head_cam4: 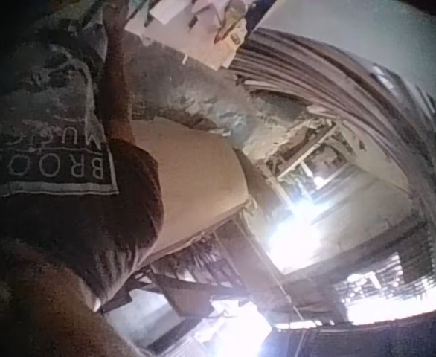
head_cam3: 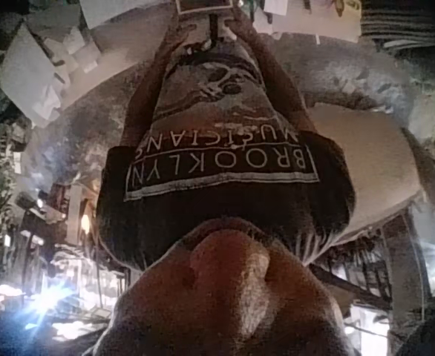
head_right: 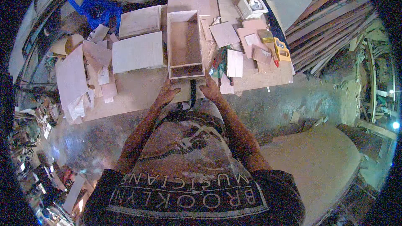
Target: Hand sawing a small piece of wood and checking the fit for a wooden box.
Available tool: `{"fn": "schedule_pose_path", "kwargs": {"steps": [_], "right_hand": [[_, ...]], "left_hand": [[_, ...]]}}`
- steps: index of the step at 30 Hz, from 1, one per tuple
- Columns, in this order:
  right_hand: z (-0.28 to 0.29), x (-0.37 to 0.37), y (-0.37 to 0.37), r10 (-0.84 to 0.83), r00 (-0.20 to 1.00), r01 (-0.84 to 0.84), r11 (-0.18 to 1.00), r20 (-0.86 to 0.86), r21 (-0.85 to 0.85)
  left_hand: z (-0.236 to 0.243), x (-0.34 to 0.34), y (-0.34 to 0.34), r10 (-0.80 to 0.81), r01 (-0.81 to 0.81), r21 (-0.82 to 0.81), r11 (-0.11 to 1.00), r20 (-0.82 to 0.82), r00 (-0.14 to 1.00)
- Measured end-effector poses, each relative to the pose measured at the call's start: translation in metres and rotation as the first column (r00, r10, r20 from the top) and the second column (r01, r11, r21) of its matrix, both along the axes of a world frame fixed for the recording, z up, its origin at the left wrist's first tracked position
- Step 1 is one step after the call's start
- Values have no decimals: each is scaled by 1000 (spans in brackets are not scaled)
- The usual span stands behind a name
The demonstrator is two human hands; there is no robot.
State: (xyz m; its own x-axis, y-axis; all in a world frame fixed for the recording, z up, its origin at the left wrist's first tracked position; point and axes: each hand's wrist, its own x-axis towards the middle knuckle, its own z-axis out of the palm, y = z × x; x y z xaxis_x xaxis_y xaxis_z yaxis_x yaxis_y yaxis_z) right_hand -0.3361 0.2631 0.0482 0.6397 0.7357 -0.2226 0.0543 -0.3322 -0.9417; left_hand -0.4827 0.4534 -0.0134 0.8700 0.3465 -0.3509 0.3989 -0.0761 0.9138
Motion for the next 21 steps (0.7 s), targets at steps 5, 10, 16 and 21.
{"fn": "schedule_pose_path", "kwargs": {"steps": [5, 10, 16, 21], "right_hand": [[-11, 3, -2, -22, 1000, 23, 996, -18, 90], [-15, 19, -7, -67, 993, 60, 995, 93, 78], [14, 36, -24, -88, 963, 119, 987, 254, -108], [-19, 26, -14, 66, 897, -38, 997, 438, -74]], "left_hand": [[40, 7, -4, -4, 8, 114, 993, -41, 999], [55, -3, -8, 108, -134, 217, 967, 131, 986], [119, -4, -3, 69, -49, 615, 787, -9, 998], [140, 72, -4, -219, -30, 778, 627, 213, 952]]}}
